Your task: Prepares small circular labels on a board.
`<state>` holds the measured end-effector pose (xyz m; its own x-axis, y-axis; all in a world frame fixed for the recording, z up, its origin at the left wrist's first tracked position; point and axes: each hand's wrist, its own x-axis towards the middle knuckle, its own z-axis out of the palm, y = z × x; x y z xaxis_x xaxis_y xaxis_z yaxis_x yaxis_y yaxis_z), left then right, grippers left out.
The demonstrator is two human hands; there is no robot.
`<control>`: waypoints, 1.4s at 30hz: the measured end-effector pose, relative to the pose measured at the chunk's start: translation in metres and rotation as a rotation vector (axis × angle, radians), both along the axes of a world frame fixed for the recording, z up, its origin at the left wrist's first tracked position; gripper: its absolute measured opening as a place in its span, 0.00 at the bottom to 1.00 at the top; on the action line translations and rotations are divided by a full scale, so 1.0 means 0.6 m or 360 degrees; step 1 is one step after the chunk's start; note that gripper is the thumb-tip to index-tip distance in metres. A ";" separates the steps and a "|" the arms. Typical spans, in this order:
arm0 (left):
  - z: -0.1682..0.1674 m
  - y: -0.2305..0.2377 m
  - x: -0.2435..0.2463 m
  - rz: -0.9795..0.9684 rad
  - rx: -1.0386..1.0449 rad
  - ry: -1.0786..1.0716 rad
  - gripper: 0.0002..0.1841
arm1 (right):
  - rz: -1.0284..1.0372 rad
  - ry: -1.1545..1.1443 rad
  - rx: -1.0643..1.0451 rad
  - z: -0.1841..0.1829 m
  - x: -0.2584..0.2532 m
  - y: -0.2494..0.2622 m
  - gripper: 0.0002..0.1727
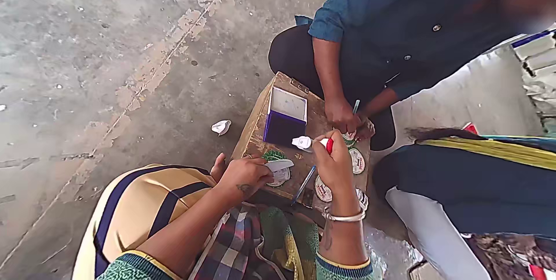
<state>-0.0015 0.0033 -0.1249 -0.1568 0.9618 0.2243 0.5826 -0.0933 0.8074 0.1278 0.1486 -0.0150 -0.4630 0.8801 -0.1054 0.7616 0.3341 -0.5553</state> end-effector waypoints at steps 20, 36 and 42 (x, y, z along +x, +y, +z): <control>0.002 0.007 -0.016 0.0324 -0.0330 -0.0465 0.13 | 0.0511 -0.0388 0.0154 -0.056 0.009 -0.091 0.13; 0.020 -0.007 -0.011 -0.0165 -0.0179 0.0089 0.14 | 0.0158 -0.0381 0.0129 -0.034 -0.074 0.028 0.11; 0.003 -0.007 -0.005 -0.0163 -0.0028 0.0156 0.09 | 0.0136 -0.0375 0.0094 -0.038 -0.074 0.033 0.12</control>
<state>-0.0045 -0.0007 -0.1233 -0.0357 0.9756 0.2165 0.6469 -0.1425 0.7491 0.0831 0.1684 -0.0376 -0.5050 0.8464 -0.1689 0.8350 0.4295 -0.3438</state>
